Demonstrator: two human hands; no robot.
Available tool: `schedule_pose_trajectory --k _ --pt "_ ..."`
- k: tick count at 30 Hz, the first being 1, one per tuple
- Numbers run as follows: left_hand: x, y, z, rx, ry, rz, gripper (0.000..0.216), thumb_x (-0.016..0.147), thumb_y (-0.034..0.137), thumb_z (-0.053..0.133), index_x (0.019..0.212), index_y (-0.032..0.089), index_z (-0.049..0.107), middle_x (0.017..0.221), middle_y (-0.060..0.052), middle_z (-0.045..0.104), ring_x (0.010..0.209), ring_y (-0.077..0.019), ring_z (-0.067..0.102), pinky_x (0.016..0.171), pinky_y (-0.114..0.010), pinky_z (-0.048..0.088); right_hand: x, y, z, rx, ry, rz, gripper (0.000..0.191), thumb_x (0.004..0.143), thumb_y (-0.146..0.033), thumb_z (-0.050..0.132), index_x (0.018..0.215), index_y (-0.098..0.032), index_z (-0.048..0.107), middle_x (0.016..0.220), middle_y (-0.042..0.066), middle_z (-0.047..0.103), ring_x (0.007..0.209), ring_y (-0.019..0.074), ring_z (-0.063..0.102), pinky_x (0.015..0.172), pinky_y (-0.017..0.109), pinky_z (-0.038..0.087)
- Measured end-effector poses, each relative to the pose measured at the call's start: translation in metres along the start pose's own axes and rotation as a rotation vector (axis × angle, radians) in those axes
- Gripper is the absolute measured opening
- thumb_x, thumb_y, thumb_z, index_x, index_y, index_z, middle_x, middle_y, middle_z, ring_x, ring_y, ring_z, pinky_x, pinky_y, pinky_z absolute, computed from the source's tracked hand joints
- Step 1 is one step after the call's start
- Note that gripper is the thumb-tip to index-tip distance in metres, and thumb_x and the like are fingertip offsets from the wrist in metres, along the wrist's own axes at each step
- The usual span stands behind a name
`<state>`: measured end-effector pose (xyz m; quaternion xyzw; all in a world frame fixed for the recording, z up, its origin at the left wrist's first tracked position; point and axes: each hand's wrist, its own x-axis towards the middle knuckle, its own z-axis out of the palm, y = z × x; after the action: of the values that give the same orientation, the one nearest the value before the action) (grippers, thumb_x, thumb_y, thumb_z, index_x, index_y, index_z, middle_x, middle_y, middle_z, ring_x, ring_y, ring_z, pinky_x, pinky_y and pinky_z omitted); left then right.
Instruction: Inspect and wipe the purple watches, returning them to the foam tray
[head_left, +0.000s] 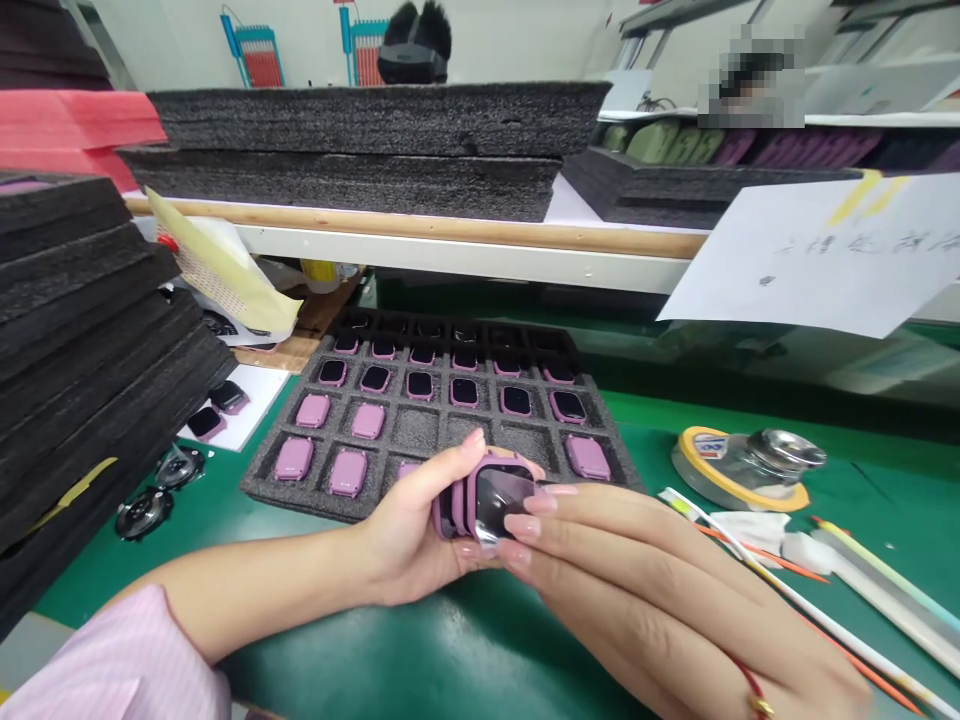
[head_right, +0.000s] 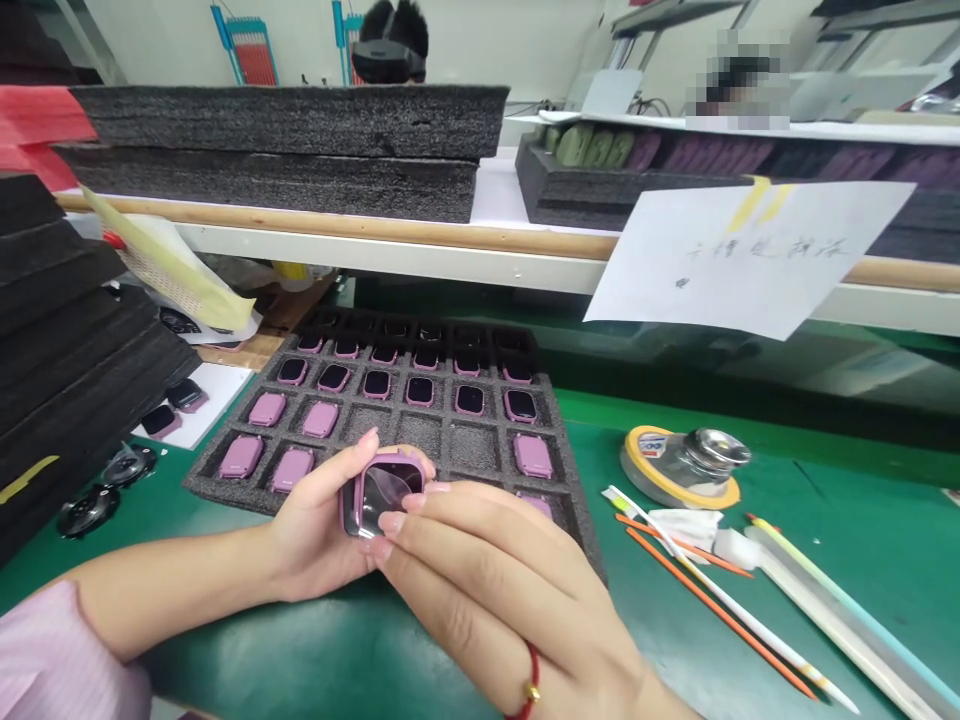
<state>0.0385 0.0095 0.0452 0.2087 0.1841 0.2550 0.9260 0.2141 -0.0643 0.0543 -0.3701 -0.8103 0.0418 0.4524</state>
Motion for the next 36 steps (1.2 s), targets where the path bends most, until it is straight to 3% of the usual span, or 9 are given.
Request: schedule_pose_trajectory --k 4,7,10,18,21,26,28,31,36 --pt "0.001 -0.003 -0.001 0.024 0.015 0.03 0.047 0.07 0.056 0.085 0.084 0.013 0.072 0.07 0.0 0.055 0.052 -0.0045 0.041 0.045 -0.015 0.027 0.013 0.002 0.004 -0.169 0.025 -0.089 0.026 0.087 -0.013 0.071 0.112 -0.023 0.07 0.098 0.003 0.079 0.087 0.0217 0.07 0.085 0.04 0.059" --pt "0.002 -0.006 0.0 0.145 0.033 0.085 0.048 0.067 0.056 0.087 0.076 0.013 0.067 0.062 0.004 0.049 0.051 -0.0048 0.035 0.045 -0.016 0.025 0.018 0.002 0.01 -0.189 0.029 0.002 0.046 0.087 -0.032 0.075 0.129 -0.019 0.06 0.091 0.006 0.073 0.078 0.0213 0.064 0.071 0.04 0.056" --pt "0.003 -0.008 -0.001 0.221 0.053 0.116 0.051 0.066 0.06 0.086 0.074 0.014 0.066 0.056 0.005 0.046 0.049 -0.0055 0.034 0.046 -0.018 0.027 0.018 0.004 0.013 -0.078 -0.009 0.137 0.052 0.086 -0.031 0.078 0.133 -0.026 0.056 0.085 0.002 0.065 0.076 0.0198 0.062 0.064 0.035 0.054" --pt "0.002 -0.002 -0.002 0.118 0.066 0.024 0.053 0.066 0.061 0.085 0.075 0.011 0.069 0.057 0.002 0.055 0.04 -0.0023 0.032 0.04 -0.017 0.019 0.021 0.012 0.005 0.019 -0.007 0.164 0.056 0.079 -0.032 0.084 0.128 -0.032 0.057 0.106 0.005 0.073 0.092 0.0244 0.068 0.078 0.04 0.057" --pt "0.001 -0.002 -0.001 0.145 0.055 -0.011 0.059 0.067 0.067 0.081 0.072 0.009 0.07 0.056 0.001 0.057 0.038 -0.0007 0.03 0.04 -0.017 0.023 0.02 0.012 0.008 0.0 0.005 0.149 0.053 0.079 -0.03 0.084 0.126 -0.029 0.058 0.106 0.005 0.071 0.094 0.0234 0.068 0.08 0.039 0.057" --pt "0.001 -0.003 -0.002 0.111 0.079 0.017 0.05 0.068 0.058 0.085 0.076 0.011 0.068 0.057 0.002 0.058 0.041 -0.0009 0.034 0.043 -0.014 0.03 0.022 0.016 0.002 -0.044 -0.054 0.06 0.054 0.084 -0.024 0.078 0.133 -0.025 0.057 0.113 0.008 0.069 0.102 0.0225 0.067 0.086 0.037 0.058" --pt "0.002 -0.002 -0.001 0.061 0.086 0.05 0.045 0.069 0.05 0.088 0.08 0.011 0.067 0.059 0.002 0.058 0.045 -0.0016 0.04 0.044 -0.013 0.03 0.024 0.026 -0.004 -0.091 -0.012 0.066 0.047 0.084 -0.026 0.078 0.128 -0.023 0.061 0.111 0.009 0.071 0.099 0.023 0.069 0.086 0.038 0.058" --pt "0.002 0.002 0.003 0.005 0.179 0.098 0.035 0.072 0.033 0.088 0.087 0.012 0.065 0.072 -0.001 0.065 0.049 -0.0016 0.046 0.043 -0.012 0.028 0.019 0.057 -0.008 -0.184 0.107 0.228 0.033 0.086 -0.034 0.074 0.116 -0.022 0.066 0.107 0.01 0.073 0.094 0.0245 0.07 0.085 0.042 0.058" --pt "0.001 0.009 0.005 0.133 0.242 0.14 0.036 0.085 0.047 0.072 0.083 0.013 0.063 0.069 -0.003 0.065 0.041 -0.0044 0.044 0.039 -0.017 0.025 -0.011 0.11 0.008 -0.222 -0.061 0.373 0.035 0.085 -0.04 0.072 0.115 -0.021 0.072 0.118 0.014 0.073 0.115 0.0346 0.067 0.101 0.06 0.052"
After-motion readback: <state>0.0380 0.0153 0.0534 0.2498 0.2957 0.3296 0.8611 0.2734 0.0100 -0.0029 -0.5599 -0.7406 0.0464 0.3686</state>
